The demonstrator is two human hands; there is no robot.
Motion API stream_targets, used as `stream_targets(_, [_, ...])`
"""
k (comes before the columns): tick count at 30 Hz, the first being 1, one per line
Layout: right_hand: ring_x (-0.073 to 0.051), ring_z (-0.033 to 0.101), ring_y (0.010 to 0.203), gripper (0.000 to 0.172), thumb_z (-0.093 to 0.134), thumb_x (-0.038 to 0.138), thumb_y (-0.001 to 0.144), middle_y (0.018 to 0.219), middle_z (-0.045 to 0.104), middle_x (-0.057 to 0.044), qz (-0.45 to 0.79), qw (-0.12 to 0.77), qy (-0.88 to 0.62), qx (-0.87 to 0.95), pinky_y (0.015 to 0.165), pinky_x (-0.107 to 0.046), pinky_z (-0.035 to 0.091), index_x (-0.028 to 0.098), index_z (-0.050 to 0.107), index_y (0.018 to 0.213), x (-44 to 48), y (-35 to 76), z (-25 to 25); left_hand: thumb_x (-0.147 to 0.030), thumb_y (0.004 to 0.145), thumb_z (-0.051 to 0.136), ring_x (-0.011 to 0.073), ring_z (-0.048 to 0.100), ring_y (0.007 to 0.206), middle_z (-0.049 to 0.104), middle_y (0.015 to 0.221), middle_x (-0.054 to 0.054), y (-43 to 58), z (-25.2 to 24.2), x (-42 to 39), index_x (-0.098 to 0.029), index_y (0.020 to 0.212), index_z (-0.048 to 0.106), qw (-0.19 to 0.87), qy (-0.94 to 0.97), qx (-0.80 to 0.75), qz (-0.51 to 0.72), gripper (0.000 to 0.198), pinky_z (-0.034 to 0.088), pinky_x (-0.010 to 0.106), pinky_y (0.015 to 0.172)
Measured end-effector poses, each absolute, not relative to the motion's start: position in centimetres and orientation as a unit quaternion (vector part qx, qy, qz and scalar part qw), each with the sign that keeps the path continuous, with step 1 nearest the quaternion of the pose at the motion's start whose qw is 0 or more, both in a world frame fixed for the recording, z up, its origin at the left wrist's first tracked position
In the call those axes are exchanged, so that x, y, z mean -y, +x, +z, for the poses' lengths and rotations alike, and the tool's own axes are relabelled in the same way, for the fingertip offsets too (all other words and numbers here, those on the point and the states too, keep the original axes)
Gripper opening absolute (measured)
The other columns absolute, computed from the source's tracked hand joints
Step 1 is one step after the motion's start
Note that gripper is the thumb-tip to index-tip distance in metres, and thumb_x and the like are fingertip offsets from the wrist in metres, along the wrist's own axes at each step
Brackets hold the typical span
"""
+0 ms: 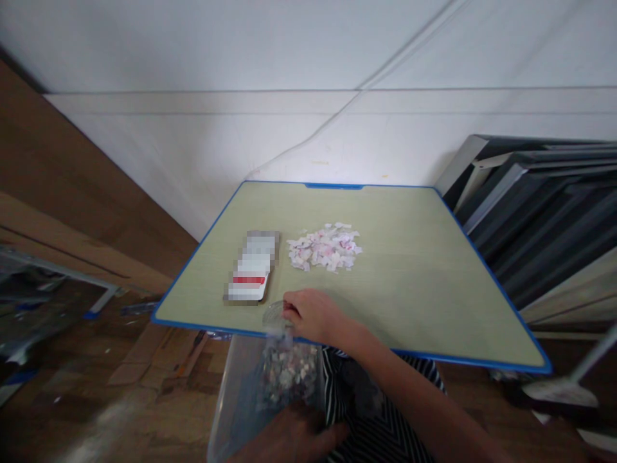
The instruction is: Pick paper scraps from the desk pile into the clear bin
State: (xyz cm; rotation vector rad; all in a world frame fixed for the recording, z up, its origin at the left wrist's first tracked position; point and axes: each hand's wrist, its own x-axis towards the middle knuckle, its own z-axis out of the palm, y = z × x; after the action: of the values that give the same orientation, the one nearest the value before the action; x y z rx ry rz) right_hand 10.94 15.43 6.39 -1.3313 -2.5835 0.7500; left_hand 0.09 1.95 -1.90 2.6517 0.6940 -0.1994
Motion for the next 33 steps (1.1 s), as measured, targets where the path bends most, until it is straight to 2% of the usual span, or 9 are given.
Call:
stream_targets(12, [-0.011,0.053,0.062,0.018,0.054,0.016,0.081,0.066,0.062,0.000,0.279,0.102,-0.417,0.859,0.057,-0.023,0.033,0.017,0.053,0.063,-14.3,11.2,6.1,-0.024,0.087,0.059,0.0210,0.065,0.057,0.067,0.072,0.000,-0.3,-1.4,-2.3,-0.023,0.120,0.043,0.208,0.948,-0.237,-0.052,0.037,0.044,0.025,0.045])
stream_targets(18, [-0.009,0.047,0.055,0.022,0.051,0.017,0.083,0.059,0.055,0.002,0.295,0.153,-0.443,0.833,0.053,-0.021,0.032,0.017,0.049,0.061,-14.8,13.0,7.0,-0.023,0.087,0.059,0.0235,0.067,0.064,0.068,0.078,0.003,-0.3,-0.7,-2.4,-0.025,0.127,0.040,0.224,0.941,-0.241,-0.074,0.045,0.049,0.027,0.051])
stream_targets(22, [-0.010,0.046,0.053,0.019,0.047,0.019,0.084,0.058,0.053,0.001,0.295,0.188,-0.471,0.810,0.051,-0.022,0.033,0.018,0.050,0.065,-15.7,16.5,6.9,-0.023,0.088,0.058,0.0218,0.065,0.057,0.066,0.072,0.001,-0.2,-1.1,-2.3,-0.025,0.123,0.042,0.208,0.944,-0.244,-0.071,0.038,0.041,0.025,0.043])
stream_targets(27, [-0.012,0.055,0.055,0.024,0.041,0.036,0.087,0.064,0.057,-0.001,0.316,0.252,-0.496,0.769,0.053,-0.024,0.043,0.018,0.051,0.075,-17.9,22.3,6.6,-0.023,0.088,0.060,0.0181,0.062,0.055,0.065,0.071,-0.002,-0.3,-1.5,-2.1,-0.026,0.121,0.037,0.177,0.951,-0.245,-0.061,0.041,0.034,0.024,0.042])
stream_targets(29, [-0.011,0.053,0.048,0.027,0.045,0.043,0.083,0.064,0.055,0.000,0.321,0.277,-0.512,0.747,0.047,-0.024,0.043,0.018,0.051,0.075,-19.2,24.1,6.4,-0.023,0.087,0.061,0.0179,0.062,0.056,0.065,0.071,-0.003,-0.4,-1.6,-2.0,-0.027,0.120,0.037,0.167,0.953,-0.244,-0.064,0.041,0.034,0.025,0.042])
stream_targets(33, [-0.008,0.035,0.036,0.034,0.051,0.052,0.076,0.048,0.041,0.006,0.312,0.327,-0.541,0.709,0.036,-0.022,0.029,0.019,0.050,0.066,-21.5,25.5,5.5,-0.026,0.087,0.061,0.0186,0.063,0.059,0.065,0.073,-0.002,-0.2,-1.7,-2.1,-0.028,0.124,0.035,0.153,0.952,-0.247,-0.094,0.045,0.034,0.024,0.042])
